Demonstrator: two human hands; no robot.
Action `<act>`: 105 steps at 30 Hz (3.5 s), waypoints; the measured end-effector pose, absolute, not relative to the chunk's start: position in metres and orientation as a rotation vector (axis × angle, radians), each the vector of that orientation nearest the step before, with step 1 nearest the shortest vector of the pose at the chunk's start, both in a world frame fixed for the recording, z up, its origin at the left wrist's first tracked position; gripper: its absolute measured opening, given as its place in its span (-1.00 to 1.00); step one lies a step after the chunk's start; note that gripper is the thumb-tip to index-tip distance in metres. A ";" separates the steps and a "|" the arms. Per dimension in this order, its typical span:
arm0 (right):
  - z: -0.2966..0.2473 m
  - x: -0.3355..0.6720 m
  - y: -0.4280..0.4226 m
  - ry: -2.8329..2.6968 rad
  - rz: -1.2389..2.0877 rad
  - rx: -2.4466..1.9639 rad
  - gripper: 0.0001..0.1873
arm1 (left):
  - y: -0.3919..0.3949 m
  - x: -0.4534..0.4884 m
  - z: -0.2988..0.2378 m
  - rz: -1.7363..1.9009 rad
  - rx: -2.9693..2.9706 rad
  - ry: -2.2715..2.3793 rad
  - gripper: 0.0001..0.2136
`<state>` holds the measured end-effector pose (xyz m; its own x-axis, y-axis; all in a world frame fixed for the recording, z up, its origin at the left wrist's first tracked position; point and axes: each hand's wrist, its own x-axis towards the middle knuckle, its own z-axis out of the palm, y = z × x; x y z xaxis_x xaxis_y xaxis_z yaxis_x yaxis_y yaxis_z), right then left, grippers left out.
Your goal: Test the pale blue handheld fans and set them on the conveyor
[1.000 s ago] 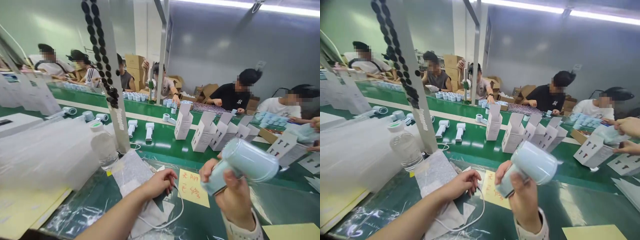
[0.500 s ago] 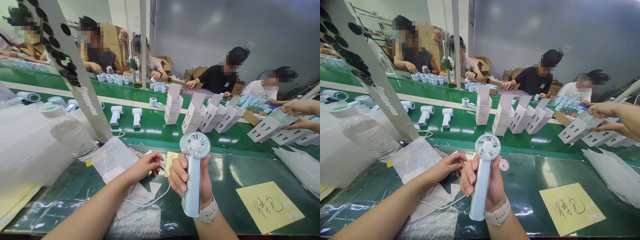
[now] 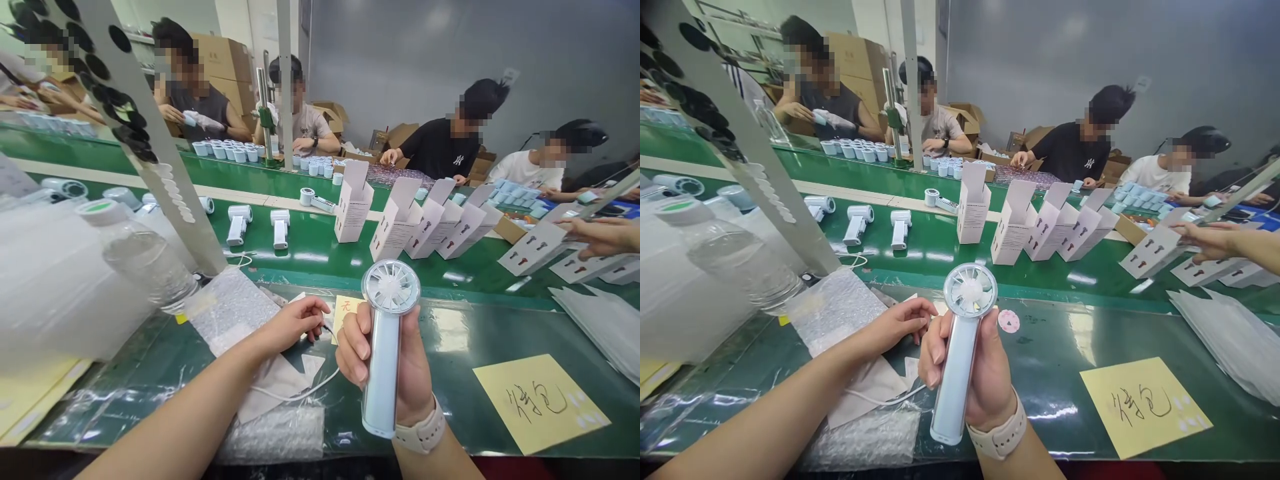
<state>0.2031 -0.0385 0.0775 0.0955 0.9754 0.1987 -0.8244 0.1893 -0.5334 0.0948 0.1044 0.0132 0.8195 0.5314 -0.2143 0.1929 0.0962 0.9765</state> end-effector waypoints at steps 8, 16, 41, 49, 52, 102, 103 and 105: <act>0.071 0.204 -0.033 -0.599 1.399 -0.389 -0.40 | 0.103 0.094 0.012 0.283 1.558 0.550 -0.85; 0.014 0.222 -0.014 -0.290 1.368 -0.827 -0.39 | 0.074 0.092 0.029 0.505 1.845 0.763 -0.75; 0.011 0.196 -0.029 -0.223 1.474 -0.780 -0.62 | 0.080 -0.182 0.029 0.597 2.016 2.264 -0.87; 0.021 0.193 -0.025 -0.301 1.492 -0.629 -0.63 | 0.046 -0.072 0.055 0.904 1.878 1.537 -0.82; 0.022 0.191 -0.026 -0.335 1.501 -0.588 -0.54 | 0.027 -0.012 0.061 0.780 1.881 1.121 -0.83; 0.013 0.179 -0.026 -1.048 1.113 -1.293 -0.31 | 0.091 0.008 0.038 0.295 1.902 0.931 -0.67; 0.014 0.180 -0.027 -1.088 1.099 -1.297 -0.33 | 0.091 0.010 0.034 0.319 1.882 0.937 -0.69; 0.018 0.180 -0.027 -1.215 1.047 -1.374 -0.37 | 0.094 0.014 0.027 0.385 1.807 0.959 -0.70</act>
